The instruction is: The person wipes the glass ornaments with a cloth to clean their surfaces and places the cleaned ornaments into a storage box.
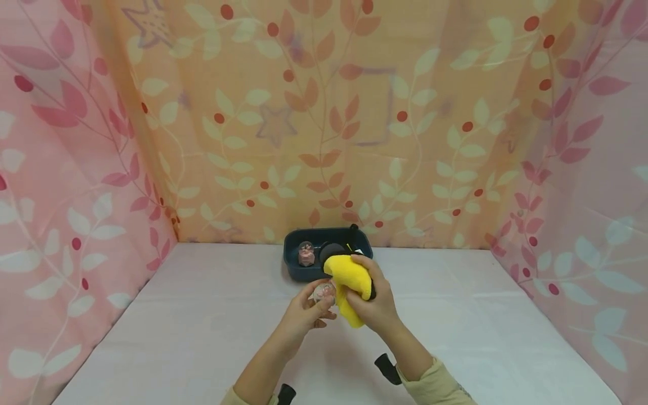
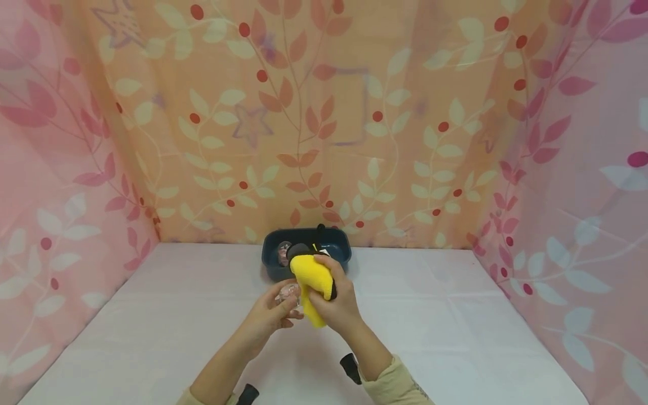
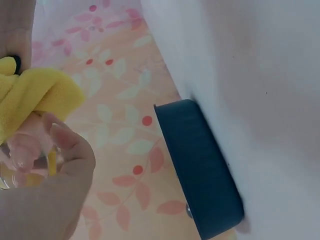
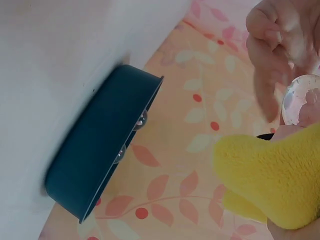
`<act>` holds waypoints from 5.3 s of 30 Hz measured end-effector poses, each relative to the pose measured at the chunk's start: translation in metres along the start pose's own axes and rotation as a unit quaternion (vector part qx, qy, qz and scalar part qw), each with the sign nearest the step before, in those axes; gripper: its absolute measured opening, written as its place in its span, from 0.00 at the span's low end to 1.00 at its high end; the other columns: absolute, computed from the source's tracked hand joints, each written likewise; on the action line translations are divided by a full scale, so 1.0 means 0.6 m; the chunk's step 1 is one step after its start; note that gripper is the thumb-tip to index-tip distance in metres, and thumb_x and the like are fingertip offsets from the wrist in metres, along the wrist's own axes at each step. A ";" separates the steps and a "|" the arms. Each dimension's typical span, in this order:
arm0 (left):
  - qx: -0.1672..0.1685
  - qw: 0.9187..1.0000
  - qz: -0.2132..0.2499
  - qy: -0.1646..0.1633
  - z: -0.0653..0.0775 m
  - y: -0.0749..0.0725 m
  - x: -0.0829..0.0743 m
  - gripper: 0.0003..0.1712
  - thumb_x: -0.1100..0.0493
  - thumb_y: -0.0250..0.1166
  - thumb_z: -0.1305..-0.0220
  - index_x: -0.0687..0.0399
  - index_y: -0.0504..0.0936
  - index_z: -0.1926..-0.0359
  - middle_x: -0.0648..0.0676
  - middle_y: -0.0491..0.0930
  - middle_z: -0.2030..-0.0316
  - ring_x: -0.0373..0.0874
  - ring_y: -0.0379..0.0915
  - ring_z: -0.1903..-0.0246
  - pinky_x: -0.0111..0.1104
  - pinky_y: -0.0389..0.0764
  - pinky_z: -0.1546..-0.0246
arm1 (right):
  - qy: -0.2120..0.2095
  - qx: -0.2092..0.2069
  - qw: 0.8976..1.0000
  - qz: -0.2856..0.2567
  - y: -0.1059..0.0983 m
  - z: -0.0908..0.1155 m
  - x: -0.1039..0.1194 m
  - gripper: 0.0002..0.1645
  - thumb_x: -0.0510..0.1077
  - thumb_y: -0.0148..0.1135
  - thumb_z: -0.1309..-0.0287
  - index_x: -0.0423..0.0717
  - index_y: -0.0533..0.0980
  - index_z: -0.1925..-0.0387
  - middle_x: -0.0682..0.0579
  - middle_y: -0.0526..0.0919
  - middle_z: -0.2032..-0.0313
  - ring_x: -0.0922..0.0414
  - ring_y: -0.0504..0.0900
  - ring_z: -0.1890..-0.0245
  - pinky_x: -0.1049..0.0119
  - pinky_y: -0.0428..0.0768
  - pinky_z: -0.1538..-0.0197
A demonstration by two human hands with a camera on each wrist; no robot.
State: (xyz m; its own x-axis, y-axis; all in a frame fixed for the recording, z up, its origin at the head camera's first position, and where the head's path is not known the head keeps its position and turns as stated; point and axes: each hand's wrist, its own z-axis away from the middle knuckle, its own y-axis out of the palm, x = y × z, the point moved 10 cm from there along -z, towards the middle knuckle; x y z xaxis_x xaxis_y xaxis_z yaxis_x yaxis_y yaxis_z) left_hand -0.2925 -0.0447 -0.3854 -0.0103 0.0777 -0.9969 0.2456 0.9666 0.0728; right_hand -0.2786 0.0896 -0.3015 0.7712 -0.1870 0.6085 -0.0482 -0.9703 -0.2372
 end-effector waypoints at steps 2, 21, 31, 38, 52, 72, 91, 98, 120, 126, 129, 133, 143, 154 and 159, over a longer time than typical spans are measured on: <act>0.010 1.000 0.006 -0.008 0.001 0.005 0.001 0.36 0.46 0.62 0.33 0.58 0.62 0.31 0.54 0.79 0.59 0.43 0.77 0.65 0.33 0.74 0.63 | -0.012 -0.009 1.000 0.002 -0.004 -0.001 0.004 0.38 0.22 0.64 0.60 0.42 0.68 0.44 0.42 0.75 0.57 0.56 0.71 0.64 0.64 0.76 0.64; -0.008 1.000 -0.021 0.013 0.007 -0.006 -0.001 0.33 0.48 0.58 0.30 0.61 0.59 0.34 0.60 0.71 0.48 0.45 0.74 0.61 0.33 0.72 0.60 | 0.168 -0.054 0.979 -0.105 -0.037 -0.001 -0.043 0.37 0.28 0.62 0.49 0.42 0.63 0.37 0.48 0.69 0.53 0.50 0.71 0.59 0.65 0.76 0.60; -0.026 0.996 -0.069 0.046 0.011 -0.006 -0.007 0.26 0.62 0.67 0.37 0.59 0.69 0.41 0.60 0.67 0.49 0.47 0.69 0.59 0.32 0.77 0.55 | 0.187 0.093 0.977 -0.045 0.025 0.007 -0.043 0.41 0.35 0.67 0.47 0.49 0.61 0.33 0.40 0.69 0.49 0.46 0.71 0.59 0.57 0.76 0.59; -0.030 0.997 -0.052 0.055 0.015 -0.007 -0.014 0.24 0.66 0.69 0.41 0.59 0.73 0.45 0.54 0.70 0.62 0.45 0.68 0.63 0.28 0.77 0.61 | 0.186 0.080 0.978 -0.050 0.014 0.005 -0.051 0.37 0.32 0.66 0.49 0.47 0.66 0.37 0.41 0.71 0.54 0.46 0.72 0.62 0.58 0.77 0.62; 0.057 0.985 0.164 0.017 0.019 0.006 -0.020 0.30 0.58 0.48 0.26 0.60 0.50 0.28 0.55 0.67 0.52 0.44 0.71 0.60 0.28 0.72 0.61 | 0.299 0.003 0.908 -0.295 -0.026 0.003 -0.088 0.32 0.33 0.56 0.44 0.51 0.61 0.38 0.48 0.70 0.54 0.56 0.75 0.59 0.66 0.78 0.57; 0.061 0.981 0.184 -0.032 0.020 0.018 -0.002 0.26 0.52 0.46 0.25 0.66 0.55 0.36 0.53 0.67 0.60 0.43 0.65 0.66 0.29 0.67 0.64 | 0.364 0.024 0.895 -0.257 0.020 0.021 -0.108 0.34 0.31 0.59 0.44 0.43 0.62 0.36 0.45 0.71 0.53 0.52 0.75 0.58 0.62 0.79 0.57; 0.001 0.999 0.037 -0.038 0.011 0.000 0.011 0.31 0.32 0.42 0.29 0.58 0.64 0.53 0.51 0.70 0.72 0.38 0.65 0.81 0.28 0.72 0.73 | 0.334 0.142 0.898 -0.248 0.047 0.032 -0.090 0.42 0.35 0.60 0.42 0.43 0.51 0.30 0.42 0.67 0.51 0.50 0.72 0.55 0.60 0.77 0.54; 0.053 0.996 0.052 -0.057 0.012 0.012 0.016 0.33 0.40 0.53 0.29 0.62 0.58 0.40 0.55 0.74 0.63 0.39 0.76 0.75 0.28 0.77 0.69 | 0.349 0.046 0.904 -0.243 0.031 0.032 -0.107 0.37 0.30 0.60 0.46 0.45 0.60 0.35 0.43 0.68 0.52 0.51 0.72 0.56 0.61 0.77 0.56; -0.004 0.996 0.082 -0.026 0.003 -0.002 0.013 0.30 0.39 0.49 0.27 0.59 0.64 0.42 0.55 0.74 0.55 0.43 0.81 0.64 0.28 0.79 0.64 | 0.313 0.046 0.917 -0.244 0.018 0.032 -0.092 0.43 0.33 0.61 0.47 0.46 0.56 0.30 0.43 0.67 0.50 0.50 0.71 0.55 0.61 0.75 0.55; -0.011 0.987 0.154 -0.045 0.003 0.004 0.019 0.30 0.43 0.53 0.28 0.61 0.61 0.39 0.55 0.72 0.55 0.43 0.76 0.63 0.28 0.78 0.59 | 0.302 0.048 0.924 -0.231 0.033 0.037 -0.095 0.41 0.34 0.62 0.46 0.47 0.58 0.32 0.42 0.67 0.50 0.50 0.70 0.55 0.61 0.75 0.55; -0.009 0.982 0.178 -0.058 0.003 0.008 0.023 0.32 0.45 0.57 0.30 0.61 0.60 0.38 0.54 0.70 0.55 0.43 0.73 0.61 0.28 0.77 0.58 | 0.309 0.031 0.926 -0.215 0.030 0.041 -0.101 0.40 0.33 0.63 0.45 0.48 0.59 0.33 0.42 0.67 0.50 0.49 0.70 0.55 0.61 0.76 0.56; -0.010 0.980 0.186 -0.066 0.006 0.010 0.029 0.33 0.44 0.59 0.32 0.59 0.60 0.37 0.54 0.70 0.53 0.44 0.72 0.59 0.29 0.77 0.55 | 0.312 0.020 0.930 -0.191 0.025 0.043 -0.103 0.39 0.32 0.63 0.47 0.48 0.61 0.34 0.42 0.68 0.49 0.49 0.70 0.55 0.60 0.75 0.55; -0.039 0.974 0.218 -0.047 -0.014 -0.013 0.024 0.21 0.56 0.59 0.29 0.57 0.62 0.42 0.59 0.65 0.47 0.47 0.72 0.56 0.32 0.76 0.53 | 0.352 -0.012 0.922 -0.163 -0.016 0.047 -0.124 0.41 0.35 0.65 0.44 0.51 0.60 0.31 0.43 0.67 0.48 0.48 0.71 0.54 0.60 0.76 0.55; -0.078 0.991 0.096 -0.041 -0.075 -0.050 0.023 0.27 0.62 0.61 0.33 0.70 0.60 0.41 0.61 0.69 0.51 0.42 0.75 0.65 0.32 0.77 0.61 | 0.361 -0.023 0.919 -0.160 -0.081 0.048 -0.136 0.41 0.34 0.63 0.42 0.52 0.57 0.31 0.44 0.65 0.46 0.48 0.72 0.54 0.59 0.76 0.53; -0.106 0.991 0.066 -0.041 -0.109 -0.063 0.020 0.35 0.65 0.65 0.36 0.70 0.56 0.35 0.65 0.69 0.49 0.42 0.75 0.64 0.35 0.78 0.59 | 0.365 -0.024 0.918 -0.153 -0.096 0.051 -0.139 0.41 0.35 0.63 0.42 0.51 0.56 0.30 0.43 0.65 0.46 0.48 0.73 0.54 0.59 0.77 0.53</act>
State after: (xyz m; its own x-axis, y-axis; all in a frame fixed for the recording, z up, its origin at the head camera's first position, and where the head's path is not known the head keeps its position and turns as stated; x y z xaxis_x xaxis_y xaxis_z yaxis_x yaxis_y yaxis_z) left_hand -0.3651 -0.0646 -0.3984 0.0897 0.1958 -0.9765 0.0305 0.9795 0.1992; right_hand -0.3206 0.1656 -0.3618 0.1221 0.0600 0.9907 0.0591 -0.9968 0.0531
